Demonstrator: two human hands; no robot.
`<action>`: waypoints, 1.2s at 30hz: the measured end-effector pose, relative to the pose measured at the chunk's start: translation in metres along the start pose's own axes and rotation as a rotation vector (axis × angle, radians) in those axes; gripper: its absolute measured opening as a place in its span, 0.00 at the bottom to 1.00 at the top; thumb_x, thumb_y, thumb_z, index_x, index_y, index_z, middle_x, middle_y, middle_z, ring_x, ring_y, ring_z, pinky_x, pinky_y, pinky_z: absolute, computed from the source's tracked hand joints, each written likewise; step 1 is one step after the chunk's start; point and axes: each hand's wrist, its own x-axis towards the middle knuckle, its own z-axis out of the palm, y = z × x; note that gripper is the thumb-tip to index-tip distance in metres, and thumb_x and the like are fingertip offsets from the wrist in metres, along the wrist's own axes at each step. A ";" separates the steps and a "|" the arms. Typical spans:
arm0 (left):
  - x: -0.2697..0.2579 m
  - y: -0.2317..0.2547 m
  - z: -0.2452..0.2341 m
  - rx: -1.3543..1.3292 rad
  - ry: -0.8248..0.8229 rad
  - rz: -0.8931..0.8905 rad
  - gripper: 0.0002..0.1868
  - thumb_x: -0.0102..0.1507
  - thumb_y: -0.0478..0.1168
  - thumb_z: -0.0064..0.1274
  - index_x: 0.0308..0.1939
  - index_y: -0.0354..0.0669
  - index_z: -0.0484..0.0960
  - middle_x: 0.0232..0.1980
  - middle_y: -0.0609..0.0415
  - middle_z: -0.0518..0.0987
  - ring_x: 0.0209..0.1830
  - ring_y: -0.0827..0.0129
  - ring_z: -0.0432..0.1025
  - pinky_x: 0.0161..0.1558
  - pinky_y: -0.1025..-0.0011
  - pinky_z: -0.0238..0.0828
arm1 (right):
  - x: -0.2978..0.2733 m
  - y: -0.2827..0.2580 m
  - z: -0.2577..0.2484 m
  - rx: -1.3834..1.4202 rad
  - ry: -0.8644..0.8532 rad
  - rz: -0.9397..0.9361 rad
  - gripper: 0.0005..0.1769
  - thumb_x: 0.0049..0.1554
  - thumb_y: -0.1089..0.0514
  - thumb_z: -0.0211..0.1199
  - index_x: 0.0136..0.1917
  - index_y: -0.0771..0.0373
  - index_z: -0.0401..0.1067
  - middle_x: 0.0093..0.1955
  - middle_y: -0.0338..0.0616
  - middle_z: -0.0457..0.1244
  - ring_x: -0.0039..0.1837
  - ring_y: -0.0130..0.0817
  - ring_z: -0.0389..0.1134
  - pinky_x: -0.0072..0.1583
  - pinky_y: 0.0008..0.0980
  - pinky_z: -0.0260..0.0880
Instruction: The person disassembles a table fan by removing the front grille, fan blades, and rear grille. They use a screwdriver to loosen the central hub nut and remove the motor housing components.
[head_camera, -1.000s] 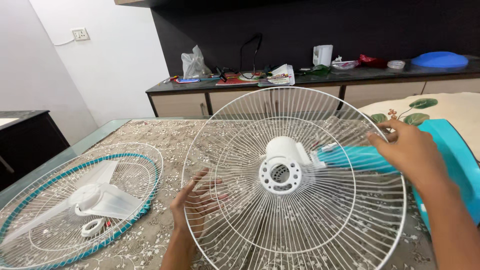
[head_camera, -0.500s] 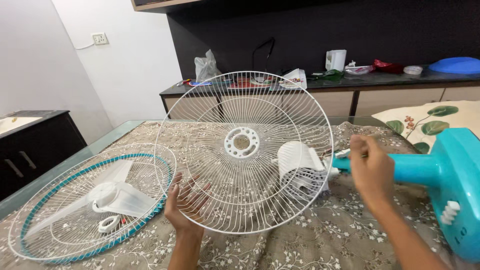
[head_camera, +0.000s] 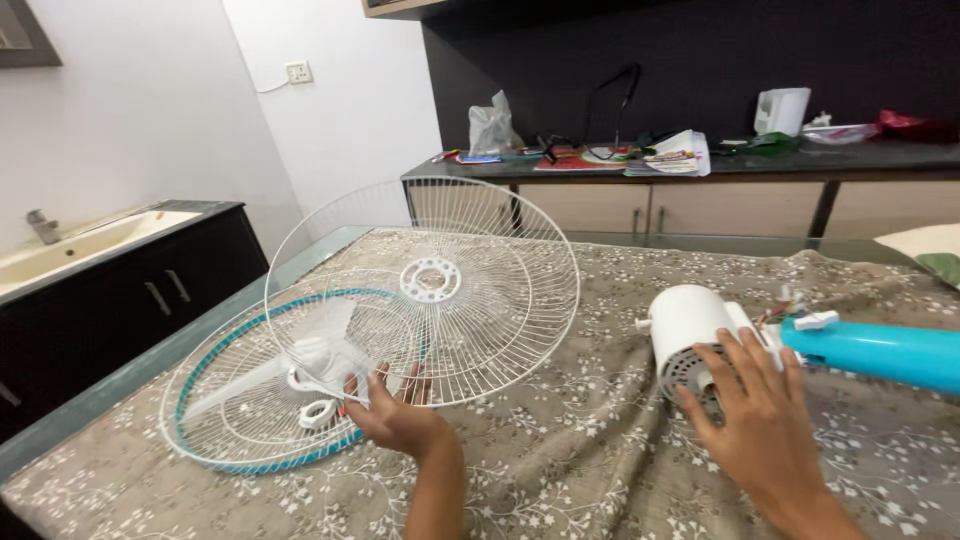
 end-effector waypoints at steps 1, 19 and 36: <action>0.003 0.000 -0.001 0.112 0.068 -0.032 0.25 0.68 0.41 0.43 0.68 0.35 0.64 0.52 0.38 0.76 0.44 0.62 0.76 0.36 0.59 0.81 | -0.002 0.004 0.004 0.024 -0.002 -0.005 0.32 0.54 0.41 0.60 0.68 0.56 0.67 0.75 0.50 0.58 0.80 0.47 0.55 0.78 0.59 0.49; 0.022 0.018 0.006 0.514 0.231 -0.085 0.45 0.68 0.53 0.38 0.78 0.38 0.30 0.73 0.24 0.52 0.64 0.42 0.69 0.48 0.64 0.81 | -0.015 0.020 0.029 -0.056 -0.031 -0.031 0.38 0.53 0.38 0.59 0.72 0.56 0.65 0.76 0.56 0.57 0.80 0.49 0.55 0.80 0.50 0.53; -0.023 -0.003 0.014 0.600 -0.092 0.013 0.49 0.72 0.43 0.43 0.75 0.29 0.18 0.77 0.19 0.47 0.76 0.40 0.55 0.72 0.62 0.59 | -0.006 0.003 0.010 0.129 -0.008 0.021 0.36 0.53 0.42 0.61 0.71 0.57 0.63 0.77 0.54 0.54 0.79 0.51 0.53 0.78 0.51 0.52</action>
